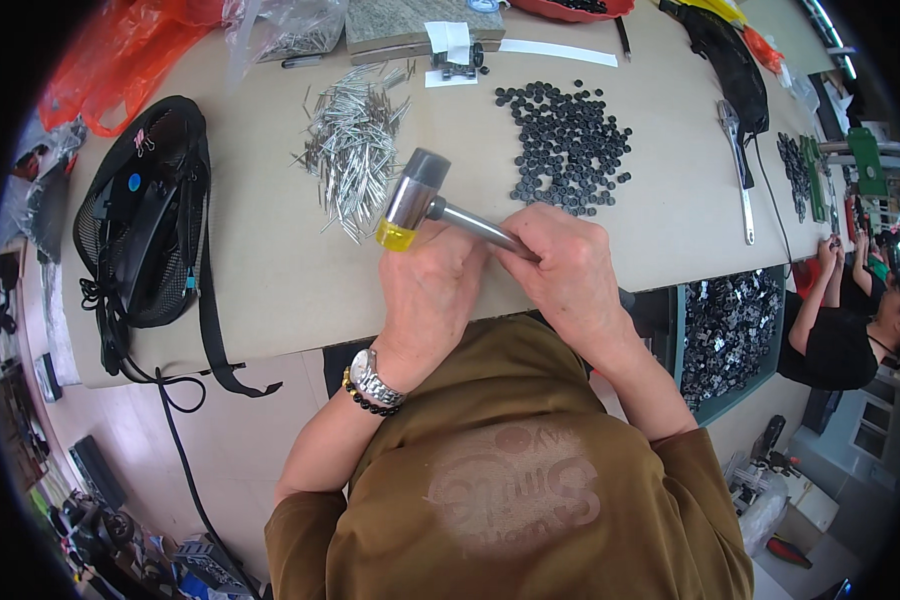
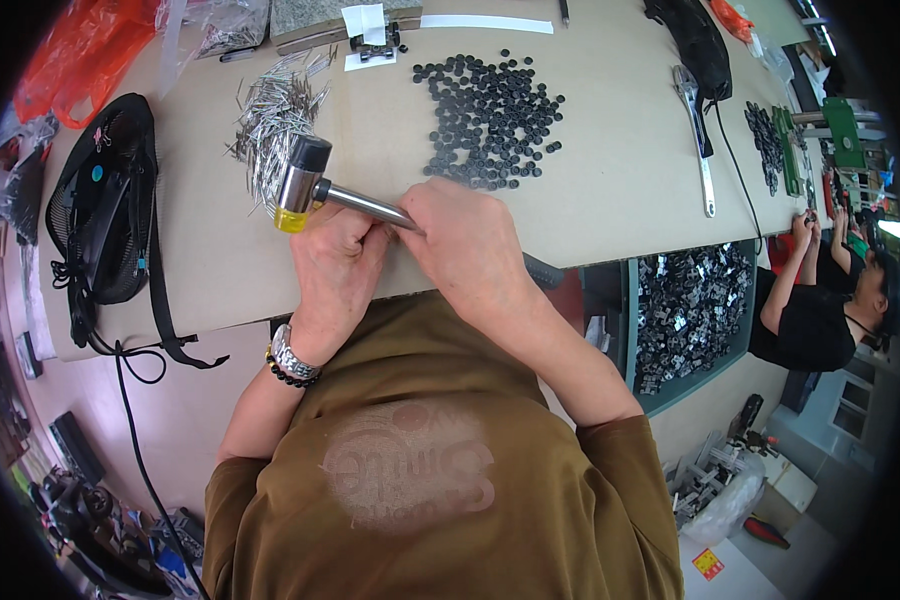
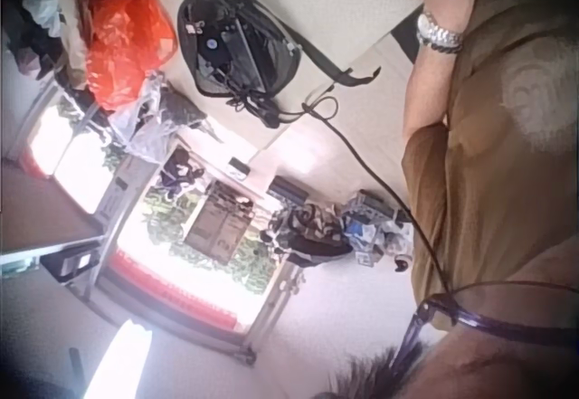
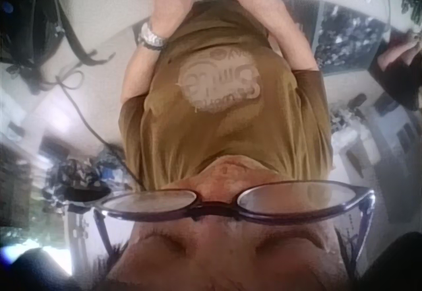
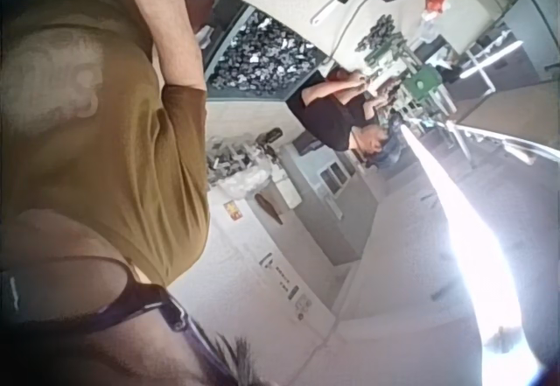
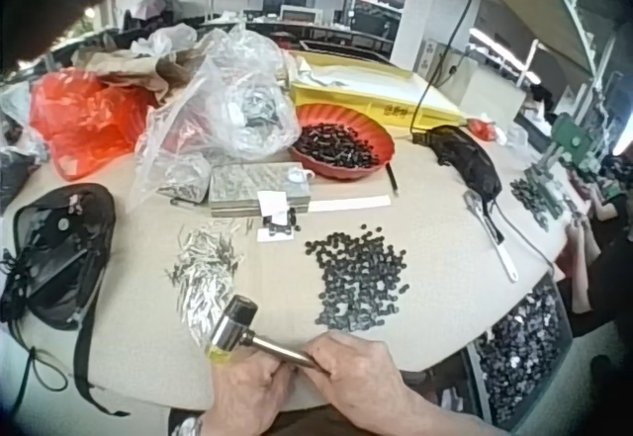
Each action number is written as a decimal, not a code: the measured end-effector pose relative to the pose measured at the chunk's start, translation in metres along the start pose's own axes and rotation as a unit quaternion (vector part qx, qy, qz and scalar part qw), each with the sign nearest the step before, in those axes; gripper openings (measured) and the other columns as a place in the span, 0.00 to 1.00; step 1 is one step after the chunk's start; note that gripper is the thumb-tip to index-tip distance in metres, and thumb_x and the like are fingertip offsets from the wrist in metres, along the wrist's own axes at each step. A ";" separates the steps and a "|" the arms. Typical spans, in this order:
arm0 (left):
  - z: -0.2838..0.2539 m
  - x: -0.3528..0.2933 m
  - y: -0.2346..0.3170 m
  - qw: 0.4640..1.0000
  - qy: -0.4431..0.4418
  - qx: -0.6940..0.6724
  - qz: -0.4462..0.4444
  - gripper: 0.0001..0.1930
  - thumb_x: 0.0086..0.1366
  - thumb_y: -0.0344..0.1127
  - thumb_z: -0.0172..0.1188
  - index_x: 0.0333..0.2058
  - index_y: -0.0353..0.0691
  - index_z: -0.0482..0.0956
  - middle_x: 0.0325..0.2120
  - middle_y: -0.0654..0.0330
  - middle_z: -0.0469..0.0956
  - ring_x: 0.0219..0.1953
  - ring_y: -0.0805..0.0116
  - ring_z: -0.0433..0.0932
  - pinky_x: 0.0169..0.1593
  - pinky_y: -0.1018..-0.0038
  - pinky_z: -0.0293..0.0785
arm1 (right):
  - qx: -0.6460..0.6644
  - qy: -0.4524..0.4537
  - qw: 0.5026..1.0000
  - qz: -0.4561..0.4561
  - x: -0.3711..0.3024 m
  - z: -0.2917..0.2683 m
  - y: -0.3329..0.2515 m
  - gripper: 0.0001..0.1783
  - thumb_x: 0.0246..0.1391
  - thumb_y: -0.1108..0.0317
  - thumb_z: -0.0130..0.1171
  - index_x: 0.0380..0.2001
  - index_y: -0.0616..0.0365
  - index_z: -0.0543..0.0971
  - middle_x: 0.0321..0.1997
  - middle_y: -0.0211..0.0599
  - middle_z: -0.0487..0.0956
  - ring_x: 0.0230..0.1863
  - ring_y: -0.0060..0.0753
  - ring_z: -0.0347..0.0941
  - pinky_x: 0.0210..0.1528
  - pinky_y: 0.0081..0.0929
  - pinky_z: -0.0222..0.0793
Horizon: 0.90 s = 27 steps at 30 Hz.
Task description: The person assembles small circular components and silver pins by hand at a workstation, using a mallet to tap the pins into the components.
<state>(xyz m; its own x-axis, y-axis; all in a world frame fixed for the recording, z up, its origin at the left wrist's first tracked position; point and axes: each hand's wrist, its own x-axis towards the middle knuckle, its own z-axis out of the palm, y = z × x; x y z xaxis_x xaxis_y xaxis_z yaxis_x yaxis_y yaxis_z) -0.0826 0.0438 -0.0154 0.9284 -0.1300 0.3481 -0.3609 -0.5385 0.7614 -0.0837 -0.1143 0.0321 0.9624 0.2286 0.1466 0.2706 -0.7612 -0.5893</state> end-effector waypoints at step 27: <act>-0.004 0.009 0.004 1.000 -0.007 0.020 0.017 0.06 0.51 0.21 0.67 0.21 0.35 0.79 0.19 0.55 0.72 0.25 0.55 0.67 0.37 0.65 0.65 | -0.095 0.124 0.981 -0.114 -0.046 -0.045 0.023 0.34 0.43 0.81 0.66 0.58 0.50 0.82 0.27 0.36 0.76 0.25 0.34 0.74 0.27 0.32 0.71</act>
<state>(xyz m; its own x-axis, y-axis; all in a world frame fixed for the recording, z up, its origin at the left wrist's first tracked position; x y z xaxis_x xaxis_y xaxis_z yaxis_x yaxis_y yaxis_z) -0.0755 0.0435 -0.0073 0.9166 -0.1611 0.3659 -0.3895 -0.5664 0.7263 -0.1208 -0.1698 0.0475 0.8459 0.2690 0.4605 0.4563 -0.8120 -0.3639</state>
